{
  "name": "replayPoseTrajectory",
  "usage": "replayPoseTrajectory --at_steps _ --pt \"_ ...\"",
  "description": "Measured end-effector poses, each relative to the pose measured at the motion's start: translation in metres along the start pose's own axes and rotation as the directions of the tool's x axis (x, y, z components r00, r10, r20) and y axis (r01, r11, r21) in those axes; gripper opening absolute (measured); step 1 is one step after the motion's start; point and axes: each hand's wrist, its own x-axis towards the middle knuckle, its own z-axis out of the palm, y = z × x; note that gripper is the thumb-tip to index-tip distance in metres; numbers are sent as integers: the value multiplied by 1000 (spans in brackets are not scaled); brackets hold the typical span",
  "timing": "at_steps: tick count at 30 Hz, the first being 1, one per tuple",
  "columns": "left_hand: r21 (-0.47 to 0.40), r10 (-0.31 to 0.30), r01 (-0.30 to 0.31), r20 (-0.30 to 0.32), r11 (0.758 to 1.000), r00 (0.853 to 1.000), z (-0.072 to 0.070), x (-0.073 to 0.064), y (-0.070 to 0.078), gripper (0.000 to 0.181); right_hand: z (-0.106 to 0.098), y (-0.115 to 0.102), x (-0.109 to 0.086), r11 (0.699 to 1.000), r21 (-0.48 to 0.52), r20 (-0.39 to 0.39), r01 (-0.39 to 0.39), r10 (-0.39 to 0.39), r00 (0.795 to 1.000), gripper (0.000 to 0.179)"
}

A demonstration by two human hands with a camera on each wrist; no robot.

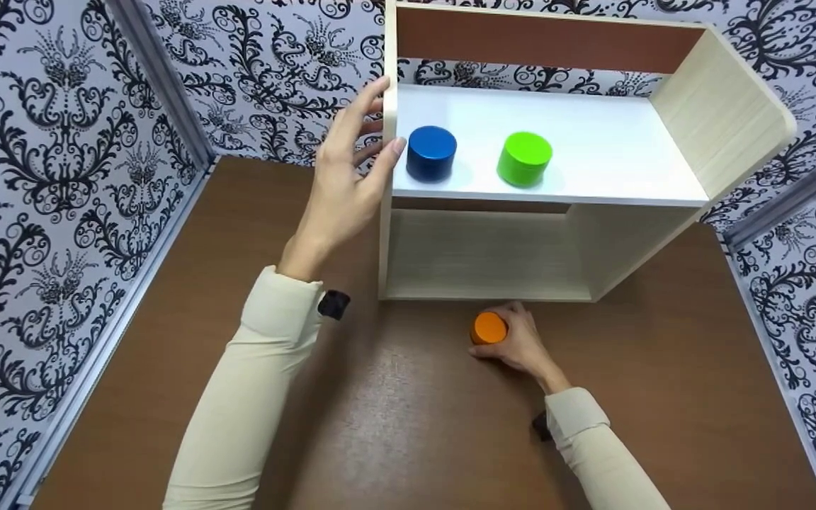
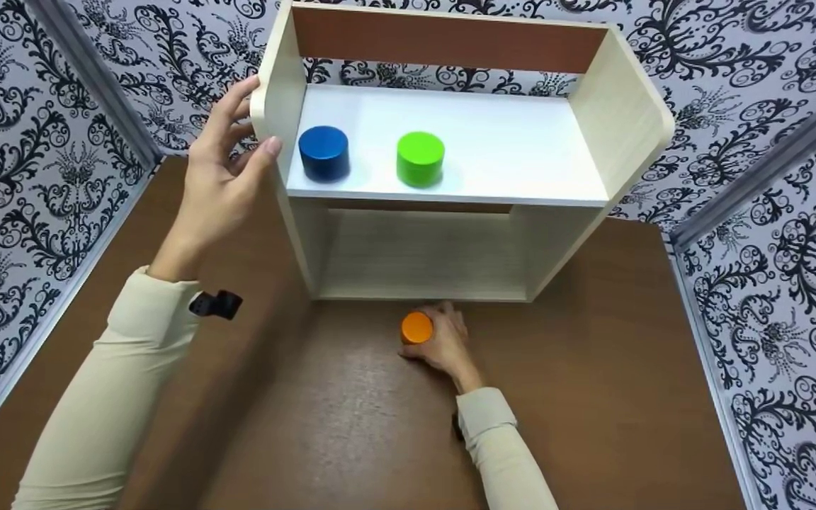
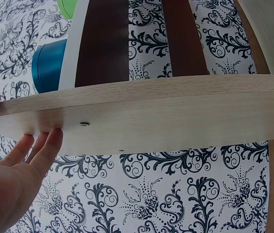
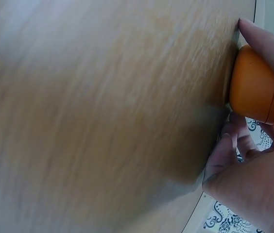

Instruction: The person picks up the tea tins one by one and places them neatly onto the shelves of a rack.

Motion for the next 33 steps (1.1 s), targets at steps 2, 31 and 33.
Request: replayPoseTrajectory --at_steps 2,31,33 --pt "2 1 -1 1 1000 1000 0 0 0 55 0 0 0 1000 3 -3 6 -6 1000 62" --pt "-8 16 -16 1 1000 1000 0 1 -2 55 -12 -7 -9 999 46 10 -15 15 1000 65" --pt "-8 18 -18 1 1000 1000 0 1 -2 55 -14 -8 -10 998 56 12 -18 17 1000 66"
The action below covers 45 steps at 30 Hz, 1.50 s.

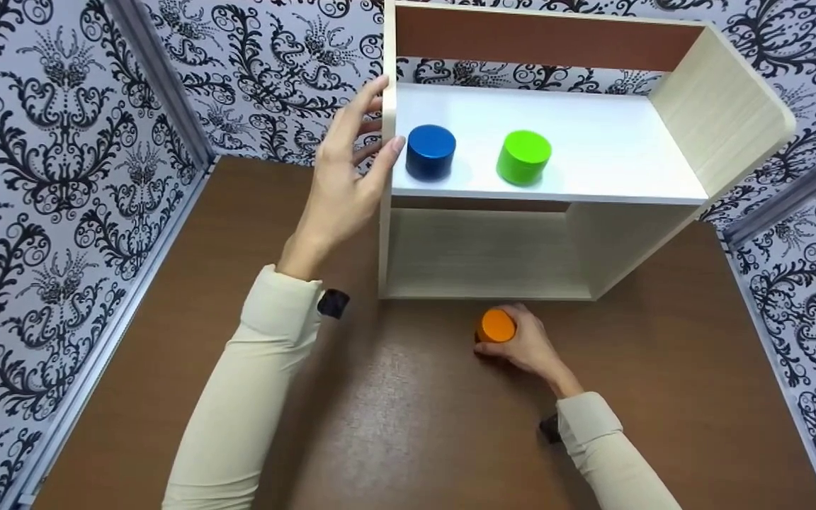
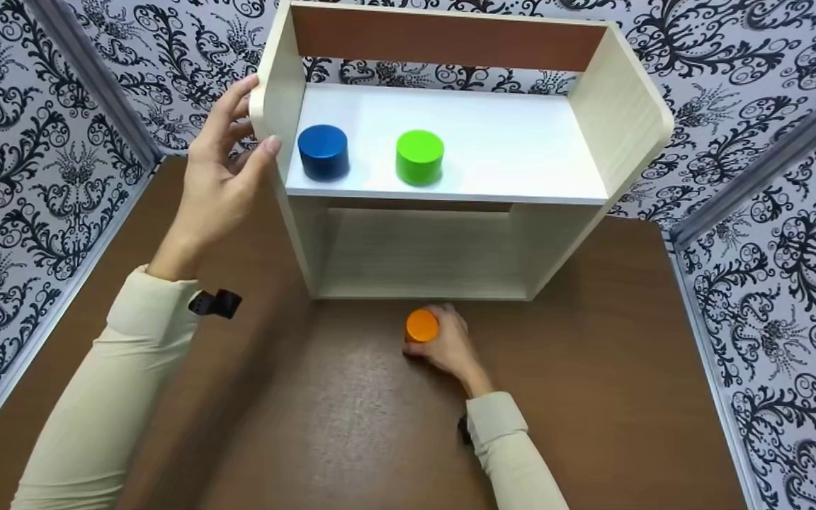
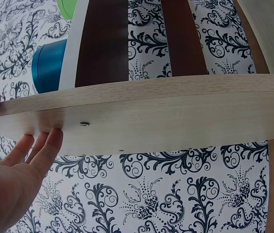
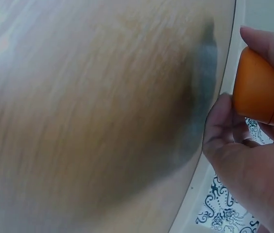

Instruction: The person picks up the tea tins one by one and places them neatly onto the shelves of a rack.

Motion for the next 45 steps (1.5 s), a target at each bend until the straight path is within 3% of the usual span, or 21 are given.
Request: replayPoseTrajectory --at_steps 21,30,45 --pt "4 -18 18 -1 1000 1000 0 -1 2 56 -27 -20 -10 996 -19 -47 88 -89 995 58" --pt "12 -18 18 0 1000 1000 0 0 1 55 -37 -30 -15 994 35 -50 102 -100 994 54" --pt "14 -10 10 -5 1000 1000 0 -1 2 56 -44 -44 -18 990 44 -44 134 -132 990 51"
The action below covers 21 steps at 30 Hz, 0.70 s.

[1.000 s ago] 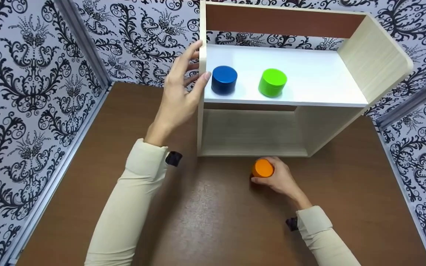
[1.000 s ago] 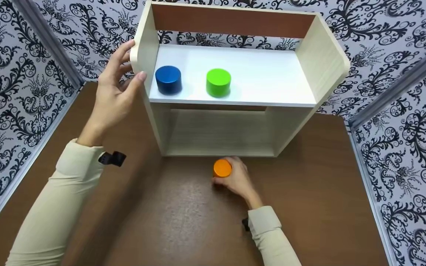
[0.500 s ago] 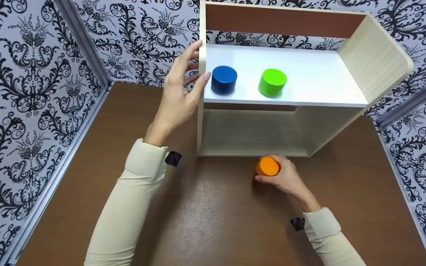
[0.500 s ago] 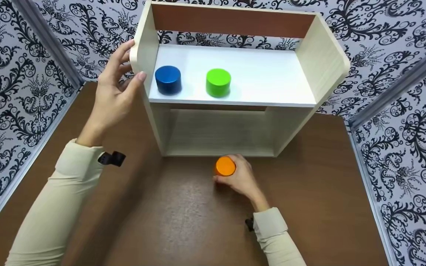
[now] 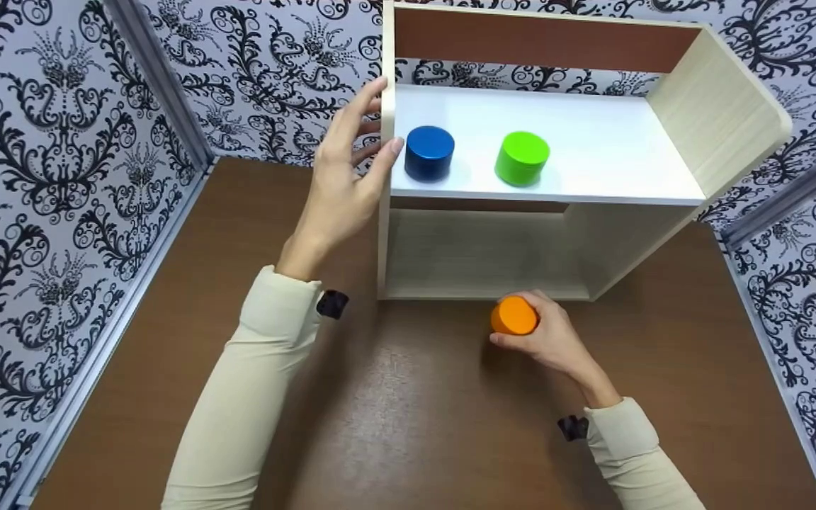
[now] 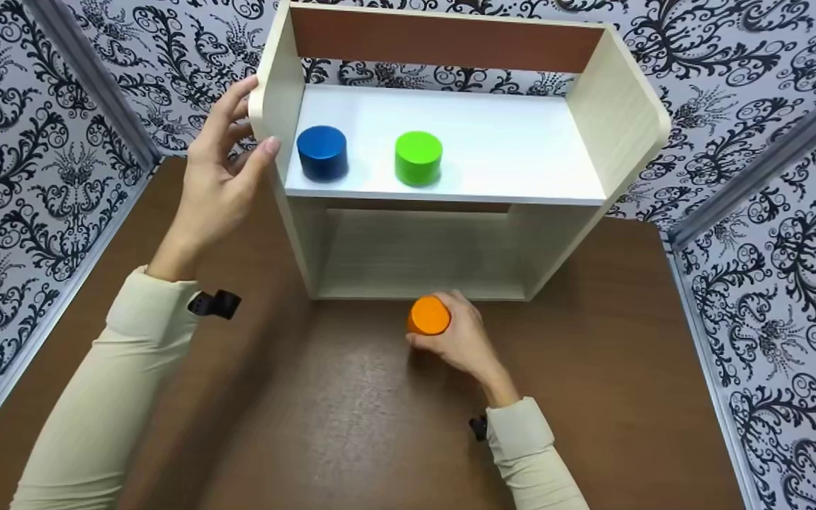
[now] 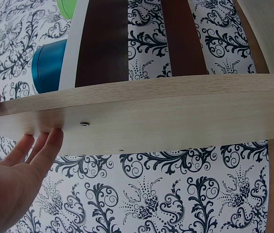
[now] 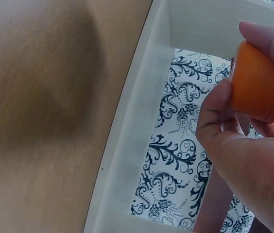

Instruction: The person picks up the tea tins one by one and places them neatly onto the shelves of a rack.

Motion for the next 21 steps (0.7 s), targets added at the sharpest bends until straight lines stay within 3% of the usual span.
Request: replayPoseTrajectory --at_steps 21 --pt "-1 -5 5 4 1000 1000 0 0 0 56 -17 -22 -3 998 35 -5 47 -47 999 50"
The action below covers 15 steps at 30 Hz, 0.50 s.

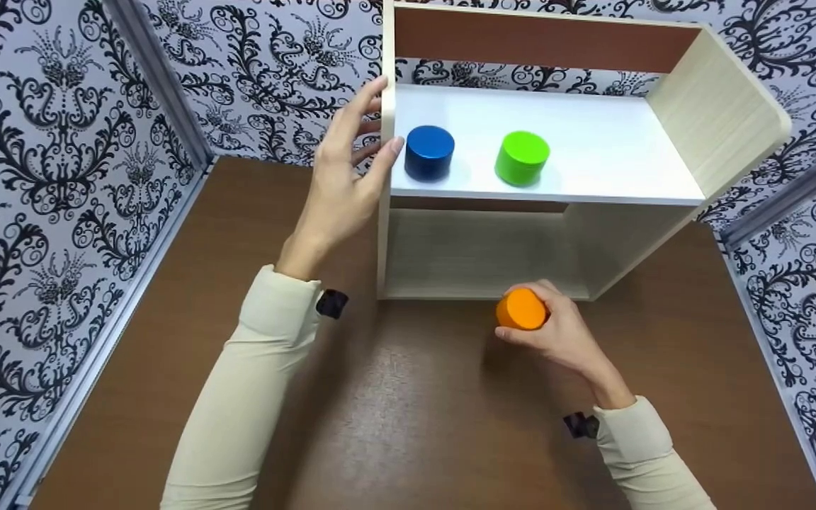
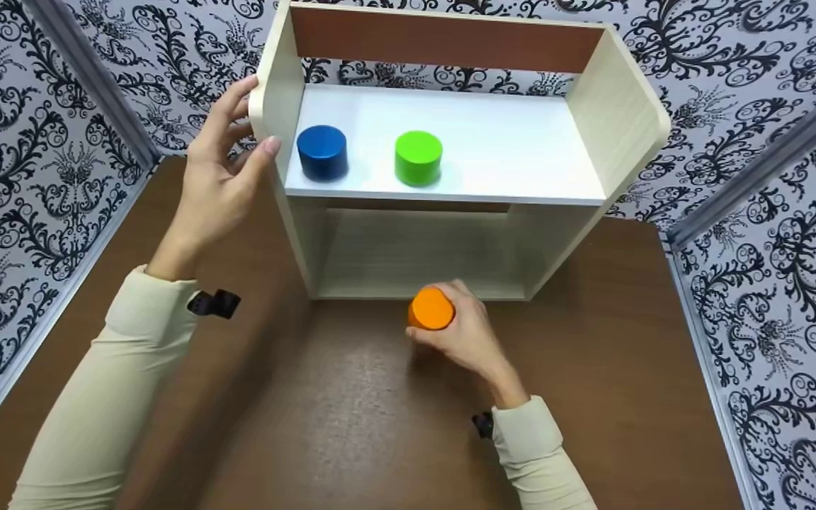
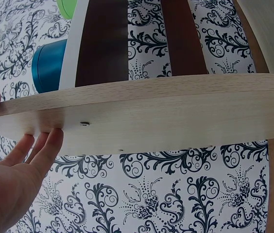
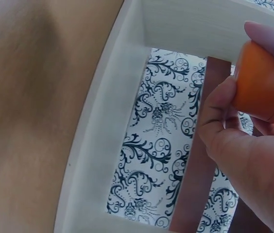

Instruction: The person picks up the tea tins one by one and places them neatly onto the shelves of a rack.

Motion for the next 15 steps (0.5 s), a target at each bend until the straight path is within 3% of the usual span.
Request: replayPoseTrajectory --at_steps 15 --pt "-14 -20 20 -1 1000 1000 0 0 1 56 -12 -14 1 999 42 -2 32 -31 1000 48"
